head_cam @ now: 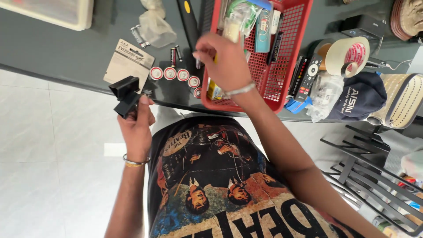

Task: The person organizes various items including batteries, glue, and remotes in a red basket, moving items between the basket and a plastic bag on the table.

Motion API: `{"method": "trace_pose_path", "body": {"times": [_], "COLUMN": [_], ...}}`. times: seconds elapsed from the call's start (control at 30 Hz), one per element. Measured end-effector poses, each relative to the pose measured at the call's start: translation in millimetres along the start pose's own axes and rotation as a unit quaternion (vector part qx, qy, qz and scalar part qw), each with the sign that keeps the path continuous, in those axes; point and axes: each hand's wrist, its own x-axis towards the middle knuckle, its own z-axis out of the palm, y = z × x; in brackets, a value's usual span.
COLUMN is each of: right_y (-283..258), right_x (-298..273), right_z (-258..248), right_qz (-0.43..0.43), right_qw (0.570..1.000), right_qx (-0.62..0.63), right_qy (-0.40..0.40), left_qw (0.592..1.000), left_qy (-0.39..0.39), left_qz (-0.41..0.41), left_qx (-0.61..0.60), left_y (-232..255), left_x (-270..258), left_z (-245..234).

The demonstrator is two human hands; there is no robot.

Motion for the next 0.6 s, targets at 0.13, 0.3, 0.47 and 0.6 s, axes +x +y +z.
{"method": "trace_pose_path", "body": {"times": [0.13,0.3,0.47,0.6], "right_y": [8.5,27.8,50.8,61.3], "right_x": [35.9,54.0,59.0,62.9], "right_z": [37.7,75.1,94.9,106.7], "right_qz": [-0.087,-0.074,-0.046,-0.037], "right_qw": [0.963,0.93,0.915,0.889], "right_qx": [-0.251,-0.359,-0.399,-0.456], "right_qy": [0.042,0.025,0.015,0.029], "left_qw": [0.999,0.996,0.992,0.987], "left_qy": [0.0,-0.041,-0.105,-0.113], "left_qz": [-0.032,-0.043,-0.024,-0.055], "left_qx": [0.028,0.073,0.07,0.102], "left_y": [-10.2,-11.6,-8.8,-3.1], "left_x": [2.2,10.3,12.9,13.2], "left_z": [-2.8,6.3,2.2,-10.2]}}
